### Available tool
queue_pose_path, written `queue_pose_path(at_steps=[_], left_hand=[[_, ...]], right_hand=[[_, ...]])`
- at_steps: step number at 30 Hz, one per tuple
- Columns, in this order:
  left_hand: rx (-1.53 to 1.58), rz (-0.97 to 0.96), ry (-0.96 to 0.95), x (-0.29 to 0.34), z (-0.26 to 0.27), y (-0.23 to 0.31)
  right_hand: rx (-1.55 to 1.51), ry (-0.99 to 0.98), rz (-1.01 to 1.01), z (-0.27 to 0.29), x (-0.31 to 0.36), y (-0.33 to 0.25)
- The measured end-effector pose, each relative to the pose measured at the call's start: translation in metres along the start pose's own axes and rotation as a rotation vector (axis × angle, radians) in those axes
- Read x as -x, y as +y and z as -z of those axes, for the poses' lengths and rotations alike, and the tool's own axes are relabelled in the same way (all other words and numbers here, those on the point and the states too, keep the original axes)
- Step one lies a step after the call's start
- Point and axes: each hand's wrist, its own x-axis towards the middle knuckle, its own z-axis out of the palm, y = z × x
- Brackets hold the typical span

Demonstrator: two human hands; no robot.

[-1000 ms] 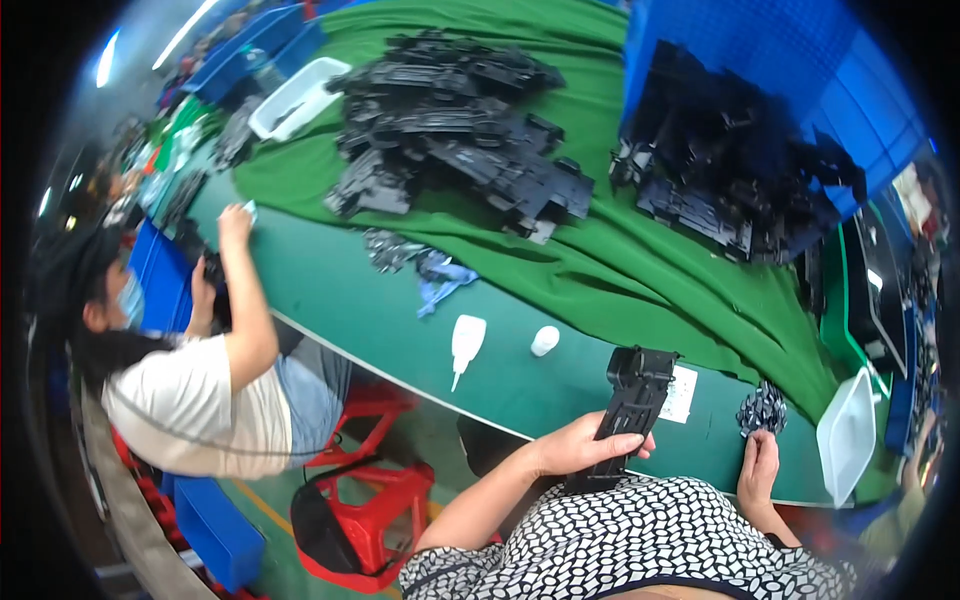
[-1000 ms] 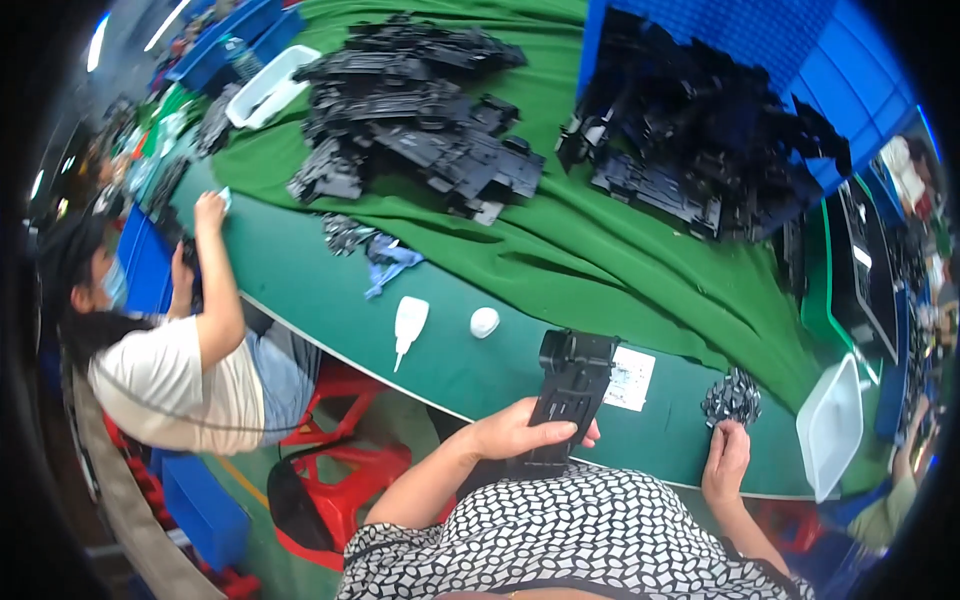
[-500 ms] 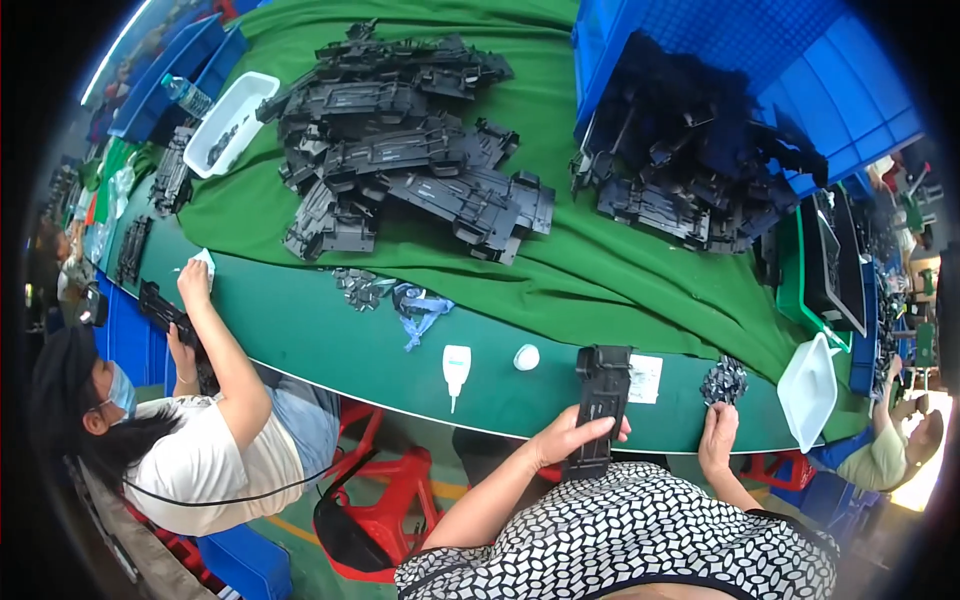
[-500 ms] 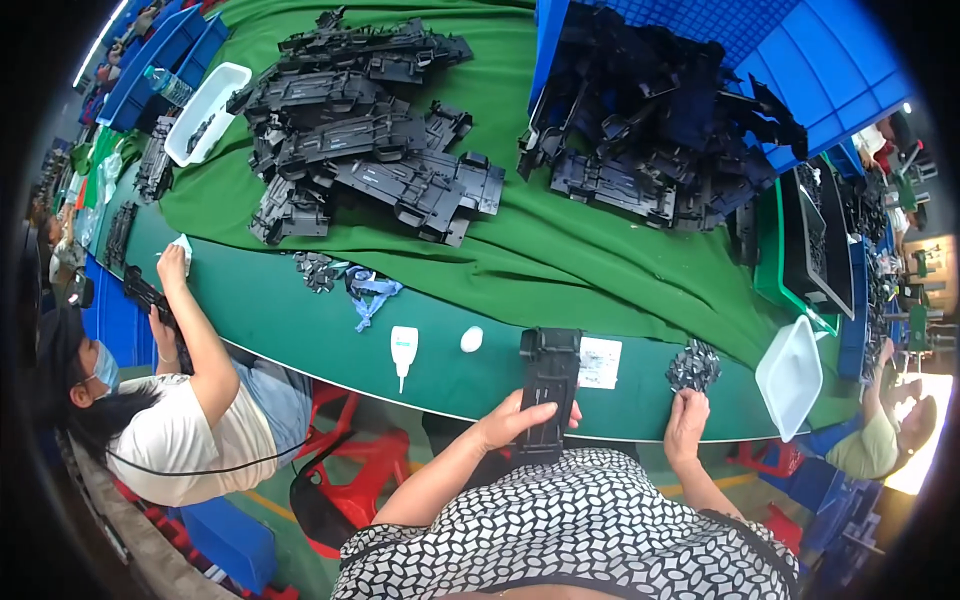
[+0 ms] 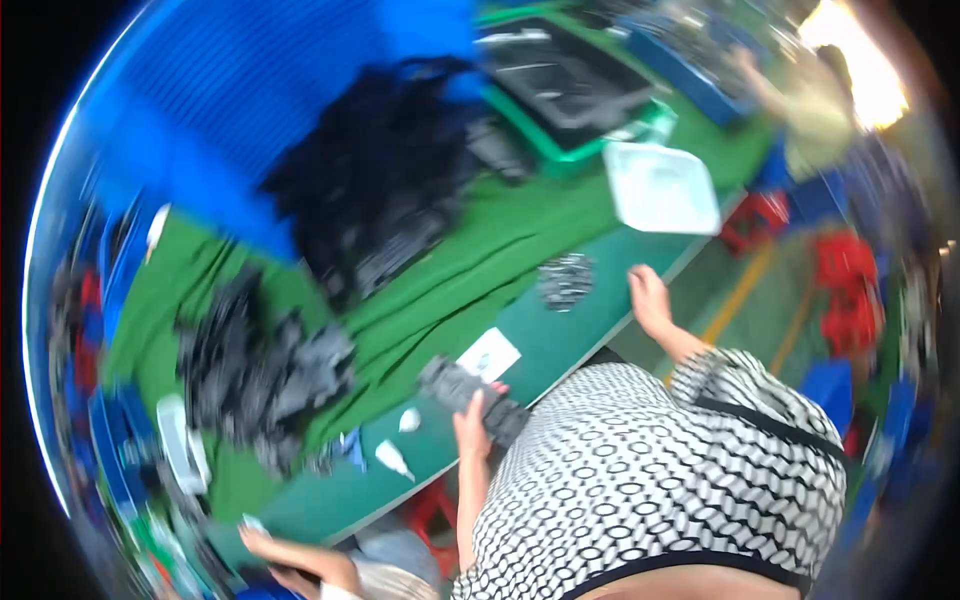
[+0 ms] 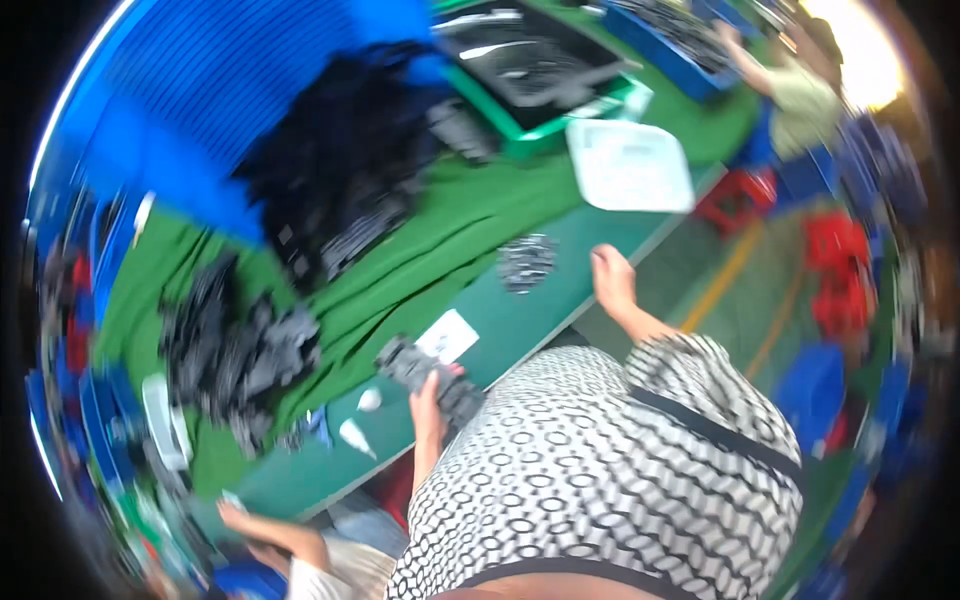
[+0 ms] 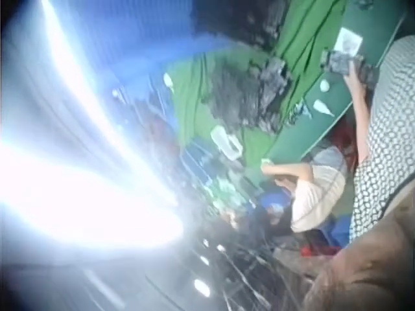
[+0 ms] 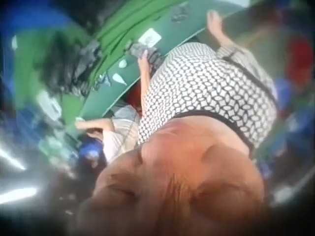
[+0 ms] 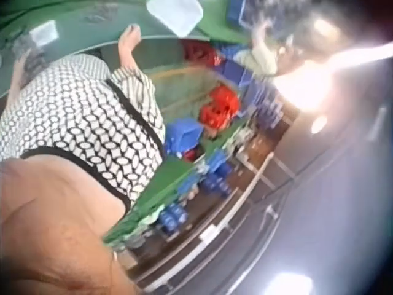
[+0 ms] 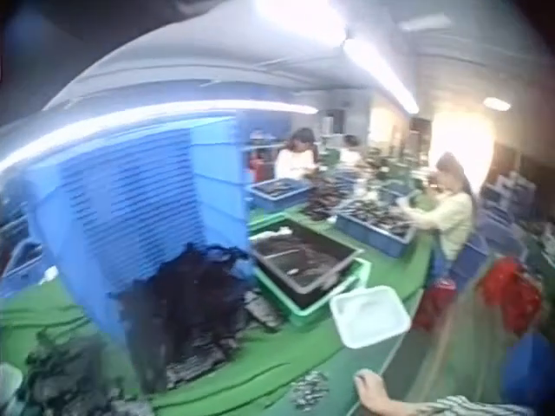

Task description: The user is assembling small black plastic components into a larger plastic housing at a factory workstation.

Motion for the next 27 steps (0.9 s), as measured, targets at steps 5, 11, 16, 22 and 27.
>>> queue_pose_path(at_steps=[5,11,16,22,27], left_hand=[[-0.142,-0.008,-0.05,0.006,-0.021,0.014],[-0.506,-0.004,0.223,0.012,-0.044,0.02],[-0.433,-0.019,0.396,0.009,-0.04,0.006],[-0.412,0.062,0.494,0.002,-0.058,0.016],[-0.335,0.063,0.423,-0.004,-0.038,0.011]], right_hand=[[0.165,0.231,-0.187,0.008,-0.027,0.031],[0.289,0.392,-0.285,-0.011,-0.039,0.048],[0.351,0.295,-0.336,-0.027,-0.05,0.036],[0.395,0.276,-0.328,-0.026,-0.049,0.041],[0.399,0.259,-0.328,-0.034,-0.05,0.041]])
